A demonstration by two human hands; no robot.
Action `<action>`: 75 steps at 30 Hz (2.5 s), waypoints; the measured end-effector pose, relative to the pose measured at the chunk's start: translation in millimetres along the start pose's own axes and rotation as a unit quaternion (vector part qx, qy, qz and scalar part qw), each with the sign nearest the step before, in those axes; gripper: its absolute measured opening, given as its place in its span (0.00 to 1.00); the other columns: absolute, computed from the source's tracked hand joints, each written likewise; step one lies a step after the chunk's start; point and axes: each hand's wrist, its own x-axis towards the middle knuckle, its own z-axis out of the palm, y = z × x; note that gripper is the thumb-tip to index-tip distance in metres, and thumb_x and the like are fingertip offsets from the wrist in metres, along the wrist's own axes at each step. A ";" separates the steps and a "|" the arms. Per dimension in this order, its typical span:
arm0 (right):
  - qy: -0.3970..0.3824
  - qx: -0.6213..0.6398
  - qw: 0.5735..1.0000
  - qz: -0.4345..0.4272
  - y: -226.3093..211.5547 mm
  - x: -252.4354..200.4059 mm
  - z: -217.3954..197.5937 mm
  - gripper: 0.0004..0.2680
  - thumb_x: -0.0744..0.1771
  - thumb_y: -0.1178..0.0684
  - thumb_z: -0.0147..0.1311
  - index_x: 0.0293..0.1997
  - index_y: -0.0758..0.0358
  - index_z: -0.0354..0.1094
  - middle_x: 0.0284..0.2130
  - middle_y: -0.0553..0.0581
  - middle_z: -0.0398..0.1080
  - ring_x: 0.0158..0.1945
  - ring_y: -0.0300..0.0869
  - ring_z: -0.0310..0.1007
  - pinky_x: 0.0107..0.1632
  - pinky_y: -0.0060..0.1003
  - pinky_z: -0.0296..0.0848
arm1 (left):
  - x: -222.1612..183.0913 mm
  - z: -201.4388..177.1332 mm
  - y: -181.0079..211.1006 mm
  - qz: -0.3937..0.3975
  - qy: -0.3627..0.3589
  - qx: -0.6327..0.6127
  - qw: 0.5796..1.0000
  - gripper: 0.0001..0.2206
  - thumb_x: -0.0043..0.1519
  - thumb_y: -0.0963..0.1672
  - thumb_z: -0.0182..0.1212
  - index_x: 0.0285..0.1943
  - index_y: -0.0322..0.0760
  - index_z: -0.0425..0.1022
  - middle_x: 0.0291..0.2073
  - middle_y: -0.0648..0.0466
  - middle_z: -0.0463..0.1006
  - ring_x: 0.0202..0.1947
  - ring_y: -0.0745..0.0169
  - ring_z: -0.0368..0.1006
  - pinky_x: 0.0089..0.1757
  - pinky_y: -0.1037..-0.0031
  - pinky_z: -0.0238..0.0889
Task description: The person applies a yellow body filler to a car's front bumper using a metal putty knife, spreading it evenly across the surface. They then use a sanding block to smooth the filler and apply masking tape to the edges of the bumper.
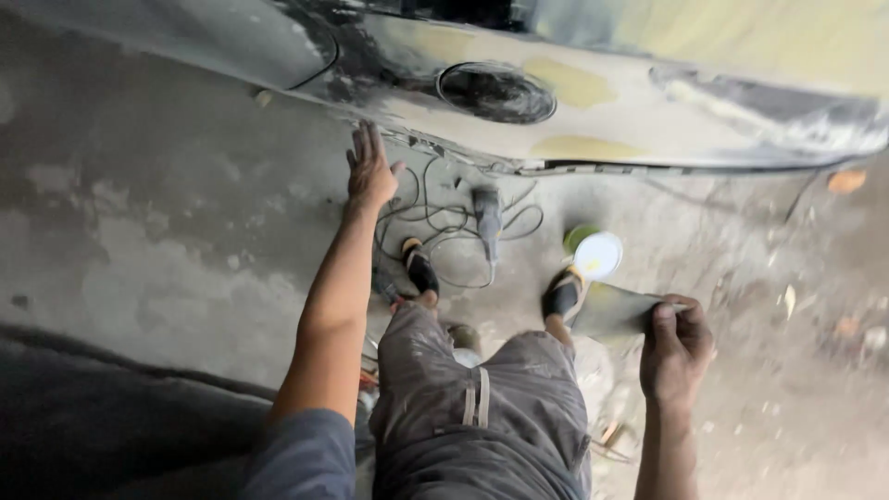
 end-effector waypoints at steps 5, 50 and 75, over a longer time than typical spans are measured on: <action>0.075 0.011 0.997 0.020 44.8 -37.6 66.9 0.03 0.74 0.59 0.48 0.50 0.66 0.66 0.34 0.49 0.68 0.36 0.33 0.65 0.42 0.29 0.66 | 57.8 24.2 -43.8 0.085 0.018 0.075 0.993 0.37 0.71 0.58 0.53 0.75 0.26 0.50 0.74 0.31 0.47 0.75 0.32 0.39 0.68 0.43 0.35; -0.014 -0.417 0.881 -0.223 115.3 303.6 -228.3 0.48 0.65 0.66 0.70 0.75 0.57 0.10 0.71 0.82 0.40 0.49 0.50 0.77 0.55 0.48 0.78 | -14.0 160.7 147.1 0.077 0.052 -0.719 0.688 0.07 0.65 0.36 0.64 0.51 0.29 0.75 0.44 0.54 0.76 0.41 0.66 0.76 0.40 0.70 0.78; -0.014 -0.552 0.766 -0.329 77.6 355.4 -267.2 0.37 0.70 0.66 0.59 0.80 0.56 0.25 0.56 0.57 0.75 0.49 0.44 0.80 0.49 0.35 0.80 | -2.8 184.0 155.2 0.030 0.077 -0.726 0.683 0.17 0.63 0.44 0.71 0.55 0.32 0.72 0.44 0.57 0.78 0.40 0.68 0.76 0.39 0.73 0.77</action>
